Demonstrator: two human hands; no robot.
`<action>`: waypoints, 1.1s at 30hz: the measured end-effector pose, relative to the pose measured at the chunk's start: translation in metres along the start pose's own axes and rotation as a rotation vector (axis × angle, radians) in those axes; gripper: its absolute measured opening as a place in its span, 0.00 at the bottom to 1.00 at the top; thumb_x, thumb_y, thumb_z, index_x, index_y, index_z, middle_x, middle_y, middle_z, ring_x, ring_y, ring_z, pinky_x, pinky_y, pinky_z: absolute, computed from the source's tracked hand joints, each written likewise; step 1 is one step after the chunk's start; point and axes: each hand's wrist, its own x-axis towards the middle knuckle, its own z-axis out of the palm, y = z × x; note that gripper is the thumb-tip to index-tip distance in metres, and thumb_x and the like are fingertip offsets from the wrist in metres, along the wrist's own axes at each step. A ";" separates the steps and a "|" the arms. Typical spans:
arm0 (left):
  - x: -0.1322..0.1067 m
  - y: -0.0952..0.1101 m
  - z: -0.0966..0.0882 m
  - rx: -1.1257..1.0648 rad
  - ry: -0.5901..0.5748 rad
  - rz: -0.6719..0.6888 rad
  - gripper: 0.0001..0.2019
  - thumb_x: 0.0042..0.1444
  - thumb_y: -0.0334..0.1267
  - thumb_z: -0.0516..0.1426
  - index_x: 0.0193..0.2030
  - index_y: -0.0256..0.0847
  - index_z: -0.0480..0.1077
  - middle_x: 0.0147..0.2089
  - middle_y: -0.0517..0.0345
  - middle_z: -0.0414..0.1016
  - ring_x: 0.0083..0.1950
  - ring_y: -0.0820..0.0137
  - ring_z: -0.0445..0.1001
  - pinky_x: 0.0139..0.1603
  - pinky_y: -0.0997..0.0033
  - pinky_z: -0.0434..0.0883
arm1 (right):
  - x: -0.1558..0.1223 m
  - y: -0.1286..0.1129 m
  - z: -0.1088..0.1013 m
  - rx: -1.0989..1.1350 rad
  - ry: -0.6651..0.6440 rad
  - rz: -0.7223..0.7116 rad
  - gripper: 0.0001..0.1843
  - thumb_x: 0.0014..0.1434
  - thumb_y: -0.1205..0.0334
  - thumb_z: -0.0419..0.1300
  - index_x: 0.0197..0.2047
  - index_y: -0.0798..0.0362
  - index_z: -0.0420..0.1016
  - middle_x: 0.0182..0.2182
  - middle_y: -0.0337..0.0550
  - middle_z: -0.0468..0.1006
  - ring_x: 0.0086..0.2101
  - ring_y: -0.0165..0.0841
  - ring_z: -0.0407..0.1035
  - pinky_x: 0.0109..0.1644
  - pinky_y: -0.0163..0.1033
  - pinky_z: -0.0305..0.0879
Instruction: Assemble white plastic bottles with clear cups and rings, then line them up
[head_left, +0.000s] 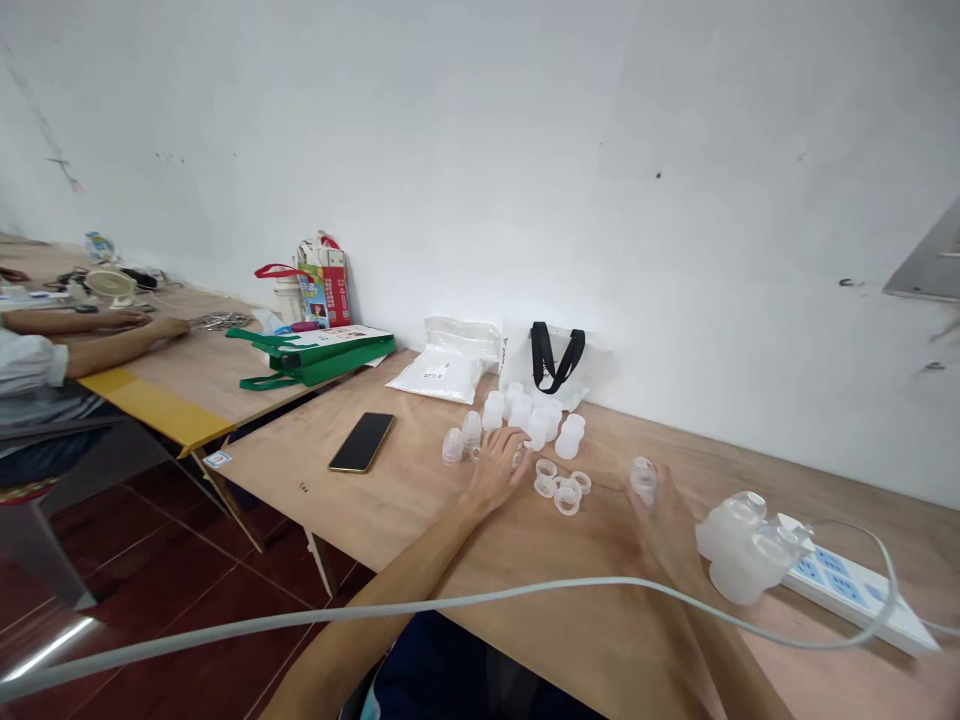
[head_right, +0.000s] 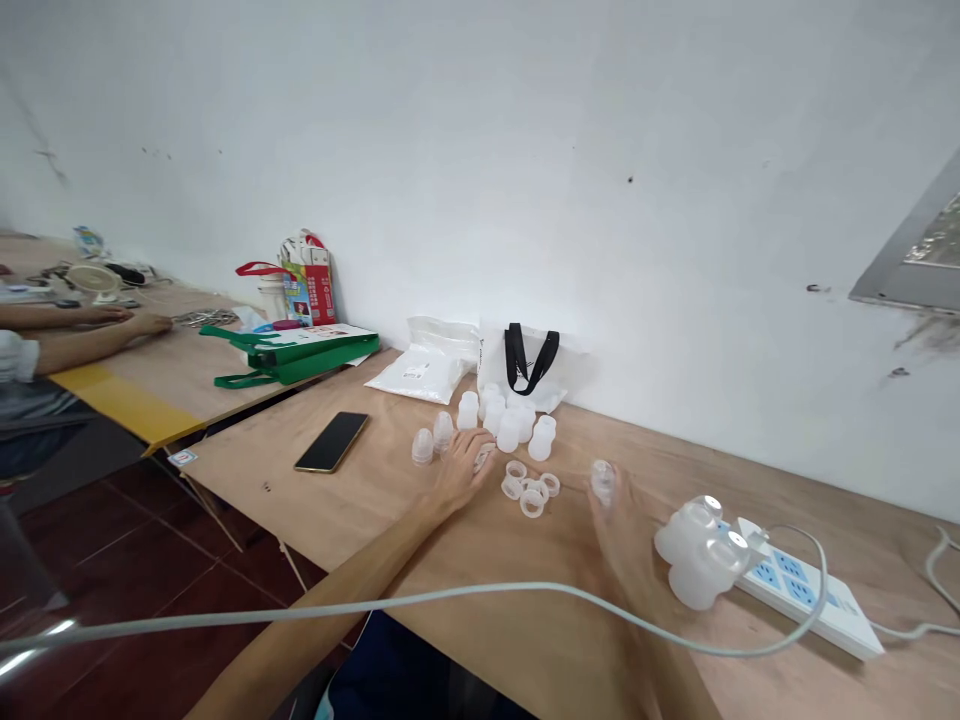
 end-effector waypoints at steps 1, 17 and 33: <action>-0.002 0.004 -0.002 -0.082 -0.040 0.016 0.12 0.72 0.40 0.48 0.56 0.41 0.68 0.54 0.48 0.76 0.56 0.62 0.74 0.62 0.59 0.67 | -0.004 -0.011 0.005 0.029 0.027 0.002 0.26 0.66 0.44 0.51 0.59 0.52 0.67 0.47 0.54 0.80 0.42 0.46 0.76 0.44 0.47 0.71; -0.011 0.015 0.002 -0.181 -0.194 0.016 0.13 0.64 0.48 0.57 0.33 0.42 0.73 0.24 0.63 0.72 0.28 0.72 0.70 0.34 0.73 0.65 | -0.051 -0.073 0.050 -0.102 -0.292 -0.260 0.19 0.57 0.56 0.63 0.53 0.47 0.75 0.34 0.43 0.85 0.32 0.43 0.79 0.32 0.38 0.61; -0.011 0.033 -0.019 -0.247 -0.034 -0.045 0.19 0.64 0.44 0.54 0.22 0.40 0.65 0.19 0.64 0.63 0.23 0.76 0.61 0.28 0.74 0.60 | -0.058 -0.089 0.050 -0.255 -0.074 -0.399 0.14 0.61 0.56 0.62 0.49 0.50 0.78 0.35 0.47 0.85 0.33 0.40 0.80 0.32 0.38 0.60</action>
